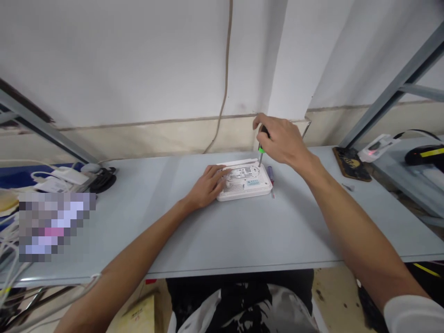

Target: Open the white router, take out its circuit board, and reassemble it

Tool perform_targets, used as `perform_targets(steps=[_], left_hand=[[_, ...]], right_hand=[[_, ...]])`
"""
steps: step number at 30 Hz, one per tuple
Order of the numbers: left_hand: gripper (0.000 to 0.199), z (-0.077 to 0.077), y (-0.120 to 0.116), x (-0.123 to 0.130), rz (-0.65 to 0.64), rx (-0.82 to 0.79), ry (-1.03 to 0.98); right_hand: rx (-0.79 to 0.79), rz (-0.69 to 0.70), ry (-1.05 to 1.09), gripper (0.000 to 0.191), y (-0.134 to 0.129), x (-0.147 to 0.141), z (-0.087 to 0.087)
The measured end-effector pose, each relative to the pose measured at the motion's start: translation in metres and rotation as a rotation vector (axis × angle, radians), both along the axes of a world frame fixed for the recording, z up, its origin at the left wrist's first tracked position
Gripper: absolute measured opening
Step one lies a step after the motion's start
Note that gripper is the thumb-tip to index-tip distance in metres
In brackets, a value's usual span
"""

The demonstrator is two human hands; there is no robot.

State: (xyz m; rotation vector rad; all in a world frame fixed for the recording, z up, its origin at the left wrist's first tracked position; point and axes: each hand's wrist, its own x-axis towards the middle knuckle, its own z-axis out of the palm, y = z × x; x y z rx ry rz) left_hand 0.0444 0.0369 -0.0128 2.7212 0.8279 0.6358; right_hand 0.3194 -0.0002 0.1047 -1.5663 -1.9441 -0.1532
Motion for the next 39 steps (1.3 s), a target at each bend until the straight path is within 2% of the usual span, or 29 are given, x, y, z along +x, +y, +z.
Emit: perform_targets(steps=[3,11,14,19,23,26,30,39], left_hand=[[0.049,0.000,0.000,0.000,0.002,0.001,-0.003],[0.050,0.000,-0.002,0.000,0.009,-0.007,-0.003],[0.051,-0.001,-0.001,0.000,0.011,-0.007,0.002],[0.051,-0.003,-0.001,0.000,0.003,0.004,0.007],[0.050,-0.002,-0.002,-0.001,0.000,0.004,0.011],[0.050,-0.001,-0.003,-0.002,-0.009,0.007,0.000],[0.049,0.000,-0.004,-0.002,-0.006,0.006,-0.004],[0.047,-0.002,-0.008,-0.004,0.022,-0.045,-0.020]], right_hand=[[0.042,-0.079,0.008,0.025,0.003,-0.001,-0.004],[0.112,-0.023,0.077,0.052,0.010,-0.003,-0.011],[0.130,-0.045,0.103,0.058,0.007,-0.005,-0.012],[0.088,-0.109,0.073,0.040,0.008,-0.008,-0.016],[0.089,-0.045,0.058,0.032,0.015,-0.001,-0.020],[0.160,-0.009,0.047,0.034,0.017,0.001,-0.021],[0.191,-0.029,0.026,0.041,0.013,0.000,-0.018],[0.278,-0.025,-0.027,0.032,0.000,0.006,-0.005]])
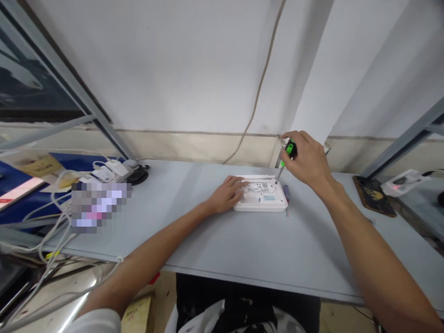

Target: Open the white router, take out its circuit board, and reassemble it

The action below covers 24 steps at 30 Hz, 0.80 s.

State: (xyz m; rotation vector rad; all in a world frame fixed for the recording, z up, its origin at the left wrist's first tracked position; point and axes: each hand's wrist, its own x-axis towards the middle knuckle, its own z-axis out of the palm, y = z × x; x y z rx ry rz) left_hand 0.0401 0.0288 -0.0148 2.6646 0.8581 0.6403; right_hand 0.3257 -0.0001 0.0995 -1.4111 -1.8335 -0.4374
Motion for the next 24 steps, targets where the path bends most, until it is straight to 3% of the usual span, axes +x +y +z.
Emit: perform_targets(steps=[7,12,17,21,24], left_hand=[[0.043,-0.003,0.001,-0.001,0.028,-0.054,-0.068],[0.037,-0.005,0.001,0.000,0.035,-0.089,-0.233],[0.038,0.006,-0.011,0.003,0.055,-0.097,-0.410],[0.032,0.011,-0.020,0.008,0.049,-0.196,-0.463],[0.027,0.012,-0.022,0.011,0.121,-0.278,-0.481]], right_hand=[[0.044,0.032,0.046,0.029,-0.010,0.001,0.009],[0.082,0.115,0.153,0.021,-0.016,-0.004,0.014],[0.005,0.205,0.342,0.017,-0.025,-0.017,0.015],[-0.066,0.223,0.410,0.019,-0.028,-0.022,0.011],[-0.103,0.244,0.442,0.021,-0.026,-0.024,0.007]])
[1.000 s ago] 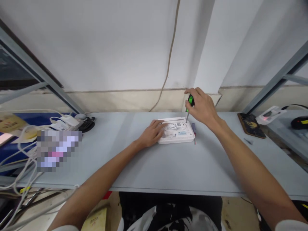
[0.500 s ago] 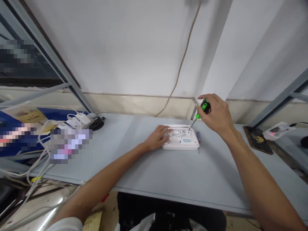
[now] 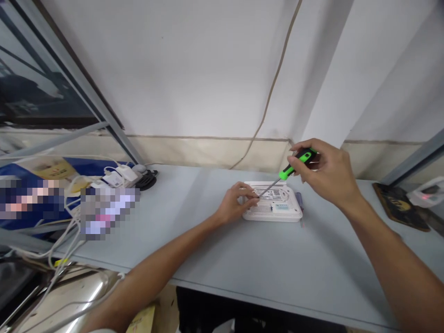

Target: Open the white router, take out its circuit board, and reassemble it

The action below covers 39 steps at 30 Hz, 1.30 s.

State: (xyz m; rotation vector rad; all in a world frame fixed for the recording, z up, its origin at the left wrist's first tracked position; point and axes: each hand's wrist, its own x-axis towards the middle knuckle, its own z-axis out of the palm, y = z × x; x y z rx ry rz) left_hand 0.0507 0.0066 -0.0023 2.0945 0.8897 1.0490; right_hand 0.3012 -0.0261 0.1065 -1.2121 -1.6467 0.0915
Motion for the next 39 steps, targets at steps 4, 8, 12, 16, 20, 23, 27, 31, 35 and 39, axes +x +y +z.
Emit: perform_targets(steps=[4,8,12,16,20,23,27,31,35,39], left_hand=[[0.037,0.000,0.002,-0.003,0.014,-0.043,0.012],[0.030,-0.005,0.004,-0.007,-0.004,0.057,0.054],[0.023,-0.013,0.002,-0.003,-0.228,0.173,0.213],[0.037,-0.016,0.006,0.000,-0.275,0.165,0.344],[0.039,-0.011,0.019,-0.009,-0.228,0.226,0.360],[0.034,-0.005,0.027,-0.016,-0.182,0.208,0.336],[0.026,-0.002,0.028,-0.013,-0.100,0.174,0.241],[0.023,-0.006,0.024,-0.004,-0.047,0.183,0.186],[0.020,-0.007,0.025,-0.003,-0.063,0.217,0.192],[0.025,-0.006,0.029,-0.008,-0.086,0.228,0.212]], right_hand=[[-0.075,0.030,0.090,0.025,0.005,0.002,-0.001],[-0.096,0.007,0.357,0.040,0.013,0.026,0.003],[-0.156,-0.112,0.605,0.043,0.023,0.072,-0.022],[-0.313,-0.202,0.545,0.046,0.023,0.106,-0.090],[-0.433,-0.223,0.357,0.064,0.018,0.113,-0.141],[-0.486,-0.205,0.216,0.068,0.019,0.115,-0.151],[-0.501,-0.250,0.144,0.062,0.018,0.123,-0.149],[-0.539,-0.275,0.066,0.054,0.014,0.125,-0.149],[-0.526,-0.253,0.017,0.047,0.011,0.110,-0.147],[-0.474,-0.224,-0.066,0.046,0.011,0.100,-0.147]])
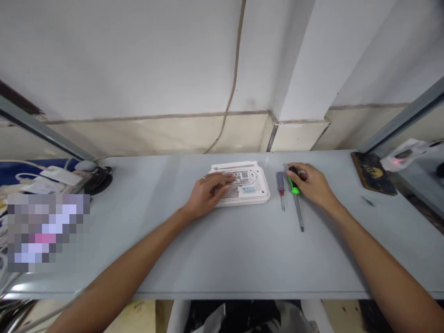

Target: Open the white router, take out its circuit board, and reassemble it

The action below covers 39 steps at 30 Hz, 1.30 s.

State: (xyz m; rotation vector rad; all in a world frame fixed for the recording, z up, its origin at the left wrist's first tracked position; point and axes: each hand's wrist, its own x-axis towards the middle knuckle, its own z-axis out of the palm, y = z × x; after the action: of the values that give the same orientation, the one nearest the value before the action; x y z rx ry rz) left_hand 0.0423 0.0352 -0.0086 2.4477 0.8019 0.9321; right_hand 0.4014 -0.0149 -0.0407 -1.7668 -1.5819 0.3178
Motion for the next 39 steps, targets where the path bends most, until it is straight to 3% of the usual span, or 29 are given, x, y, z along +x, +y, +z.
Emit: perform_targets(steps=[9,18,21,24,27,29,31,34,37,39], left_hand=[[0.031,-0.005,0.001,-0.006,-0.009,0.003,0.013],[0.039,-0.003,0.009,-0.008,-0.078,-0.045,0.040],[0.039,0.004,0.006,-0.006,-0.054,-0.120,0.027],[0.038,0.018,-0.008,0.000,0.062,-0.244,0.007],[0.041,0.030,-0.029,0.013,0.072,-0.323,-0.082],[0.044,0.033,-0.043,0.025,-0.032,-0.382,-0.146],[0.035,0.031,-0.053,0.037,-0.131,-0.384,-0.182],[0.031,0.022,-0.059,0.052,-0.217,-0.184,-0.209],[0.030,0.009,-0.058,0.061,-0.203,0.135,-0.182],[0.029,0.002,-0.057,0.064,-0.174,0.251,-0.152]], right_hand=[[0.007,0.049,0.136,0.056,-0.005,-0.005,0.003],[-0.034,0.128,0.008,0.053,-0.003,0.010,-0.005],[0.116,0.054,-0.134,0.049,-0.004,0.016,0.005],[0.344,-0.012,-0.162,0.038,-0.013,0.003,0.022],[0.484,0.200,-0.149,0.022,-0.032,-0.031,0.035],[0.558,0.456,-0.200,0.021,-0.046,-0.058,0.035],[0.617,0.607,-0.296,0.027,-0.057,-0.080,0.030],[0.702,0.636,-0.334,0.021,-0.063,-0.096,0.022],[0.750,0.625,-0.314,0.008,-0.061,-0.093,0.020],[0.752,0.635,-0.328,0.004,-0.059,-0.088,0.021]])
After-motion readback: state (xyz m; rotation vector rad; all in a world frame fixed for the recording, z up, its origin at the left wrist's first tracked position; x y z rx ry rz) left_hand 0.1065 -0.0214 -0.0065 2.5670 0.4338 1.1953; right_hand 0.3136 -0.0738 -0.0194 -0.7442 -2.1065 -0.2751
